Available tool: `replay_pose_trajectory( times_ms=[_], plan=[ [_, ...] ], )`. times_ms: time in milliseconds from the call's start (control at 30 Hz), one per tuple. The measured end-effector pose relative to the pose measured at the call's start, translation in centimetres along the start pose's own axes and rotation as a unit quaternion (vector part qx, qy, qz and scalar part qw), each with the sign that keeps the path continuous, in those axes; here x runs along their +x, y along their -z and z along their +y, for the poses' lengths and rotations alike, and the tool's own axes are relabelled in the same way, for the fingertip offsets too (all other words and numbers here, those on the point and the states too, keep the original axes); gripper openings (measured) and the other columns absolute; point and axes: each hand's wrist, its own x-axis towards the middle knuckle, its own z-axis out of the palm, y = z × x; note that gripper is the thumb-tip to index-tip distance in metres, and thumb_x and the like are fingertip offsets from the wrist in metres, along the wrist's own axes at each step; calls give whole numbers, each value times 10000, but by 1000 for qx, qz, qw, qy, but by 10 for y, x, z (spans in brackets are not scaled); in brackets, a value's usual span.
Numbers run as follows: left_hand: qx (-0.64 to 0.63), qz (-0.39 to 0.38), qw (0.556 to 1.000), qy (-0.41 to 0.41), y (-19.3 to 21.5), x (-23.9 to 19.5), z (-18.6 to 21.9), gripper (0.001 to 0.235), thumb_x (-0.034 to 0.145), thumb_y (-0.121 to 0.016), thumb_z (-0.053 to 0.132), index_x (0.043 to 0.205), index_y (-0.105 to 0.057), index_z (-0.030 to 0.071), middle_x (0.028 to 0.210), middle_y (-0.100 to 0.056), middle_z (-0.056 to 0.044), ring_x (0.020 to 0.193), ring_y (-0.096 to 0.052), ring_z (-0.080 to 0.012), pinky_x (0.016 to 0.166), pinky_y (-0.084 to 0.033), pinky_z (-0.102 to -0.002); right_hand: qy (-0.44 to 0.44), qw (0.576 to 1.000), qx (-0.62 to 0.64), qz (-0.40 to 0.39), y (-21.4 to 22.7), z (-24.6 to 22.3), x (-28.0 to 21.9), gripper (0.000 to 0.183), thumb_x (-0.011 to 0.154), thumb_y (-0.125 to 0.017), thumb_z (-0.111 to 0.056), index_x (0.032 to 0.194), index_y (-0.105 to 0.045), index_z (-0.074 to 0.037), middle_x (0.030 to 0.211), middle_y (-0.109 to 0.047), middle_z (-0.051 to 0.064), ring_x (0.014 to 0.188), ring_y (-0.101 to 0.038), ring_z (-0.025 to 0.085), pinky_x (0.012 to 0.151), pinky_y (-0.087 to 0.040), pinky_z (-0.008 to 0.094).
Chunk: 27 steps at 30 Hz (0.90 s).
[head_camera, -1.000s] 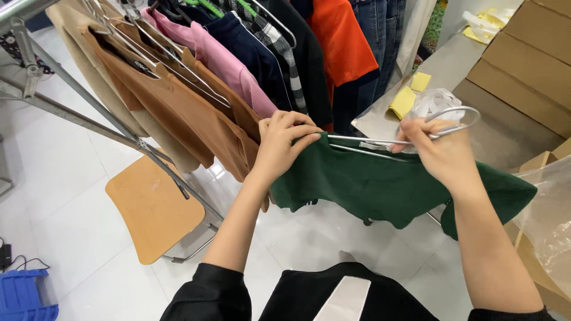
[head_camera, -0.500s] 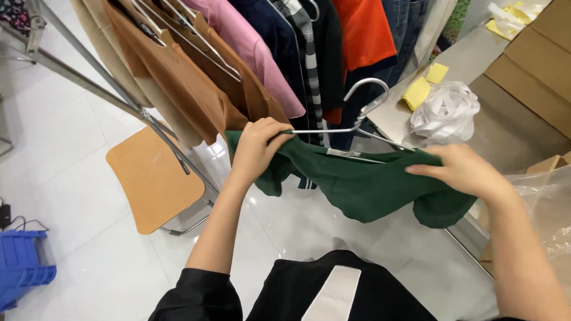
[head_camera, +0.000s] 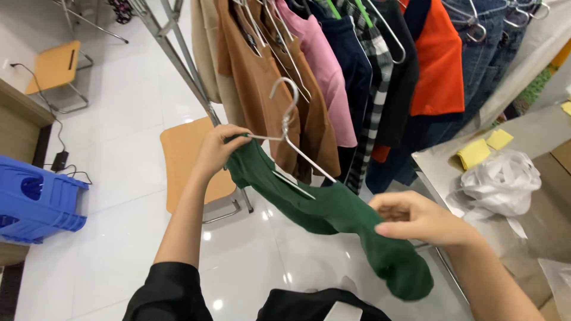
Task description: The person unpacks garments from plastic bags inside cardboard boxes, removes them, and hangs them on a clothing rack. They also handle packing materials and ribbons, placing items on a table and organizing boxes.
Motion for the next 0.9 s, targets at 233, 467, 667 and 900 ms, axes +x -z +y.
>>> replay_pose_trajectory(
  times_ms=[233, 467, 667, 900],
  plan=[
    [94, 211, 973, -20, 29, 50, 9, 573, 1057, -743, 258, 1580, -535, 153, 1569, -430, -356, 1437, -392, -630, 1223, -282, -699, 137, 980, 80, 123, -63, -91, 116, 240, 949, -699, -34, 1149, -777, 73, 879, -792, 157, 721, -748, 221, 666, -649, 383],
    [-44, 185, 980, 53, -4, 4, 35, 535, 1049, -699, 298, 1535, -523, 162, 1463, -483, -262, 1399, -518, -515, 1172, -425, -614, 234, 957, -13, 173, -60, -123, 235, 258, 979, -721, -116, 1227, -769, -64, 920, -764, 25, 814, -717, 102, 745, -626, 274],
    [-116, 101, 979, 134, -33, -32, 66, 513, 1076, -618, 342, 1536, -512, 139, 1470, -517, -248, 1364, -600, -440, 1092, -539, -565, 198, 942, -92, 255, -40, -53, 322, 308, 943, -745, -190, 1237, -767, -101, 976, -779, 23, 885, -714, 123, 804, -607, 313],
    [-165, -7, 967, 192, -109, -54, 47, 541, 1062, -637, 325, 1540, -494, 118, 1541, -512, -210, 1415, -575, -359, 1157, -501, -517, 144, 913, -128, 361, -64, 35, 262, 422, 908, -629, 16, 1310, -702, -89, 1109, -647, 156, 939, -737, 286, 672, -680, 360]
  ],
)
